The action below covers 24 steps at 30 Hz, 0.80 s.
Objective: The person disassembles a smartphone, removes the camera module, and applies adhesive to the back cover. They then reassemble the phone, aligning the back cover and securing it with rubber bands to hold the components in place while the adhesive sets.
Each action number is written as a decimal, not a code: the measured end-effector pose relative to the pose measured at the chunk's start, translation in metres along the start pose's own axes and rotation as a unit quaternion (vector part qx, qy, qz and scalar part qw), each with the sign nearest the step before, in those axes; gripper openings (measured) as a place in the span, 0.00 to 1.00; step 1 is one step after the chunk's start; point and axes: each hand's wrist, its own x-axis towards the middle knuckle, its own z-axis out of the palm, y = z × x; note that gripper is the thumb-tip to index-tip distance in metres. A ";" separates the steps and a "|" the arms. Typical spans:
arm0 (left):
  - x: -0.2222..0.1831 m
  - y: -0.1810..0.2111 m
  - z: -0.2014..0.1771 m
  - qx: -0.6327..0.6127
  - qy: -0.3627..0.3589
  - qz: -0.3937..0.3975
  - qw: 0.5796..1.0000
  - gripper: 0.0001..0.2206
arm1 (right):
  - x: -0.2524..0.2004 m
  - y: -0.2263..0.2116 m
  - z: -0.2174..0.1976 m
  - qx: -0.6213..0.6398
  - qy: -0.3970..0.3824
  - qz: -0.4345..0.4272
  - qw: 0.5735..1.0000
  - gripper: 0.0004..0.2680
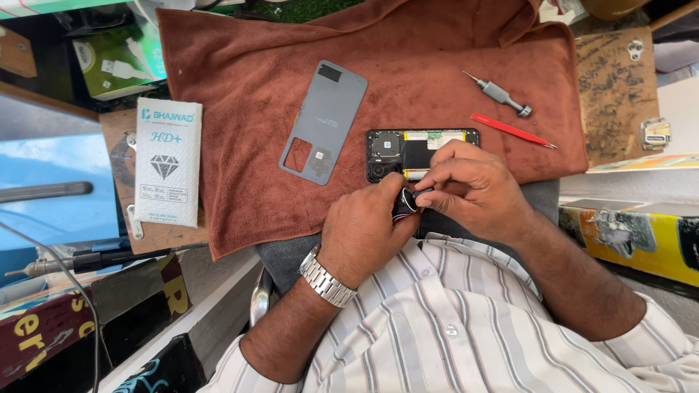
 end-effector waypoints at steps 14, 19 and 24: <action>0.003 -0.032 -0.040 0.174 0.148 0.066 0.971 0.20 | 0.080 0.033 0.027 0.204 -0.173 0.257 0.928 0.15; 0.041 -0.082 -0.068 0.272 0.249 0.039 0.929 0.17 | 0.151 0.044 0.027 -0.204 -0.099 -0.085 0.970 0.05; 0.099 -0.134 -0.105 0.371 0.313 0.131 0.864 0.17 | 0.177 0.019 0.039 -0.455 -0.038 -0.304 0.836 0.23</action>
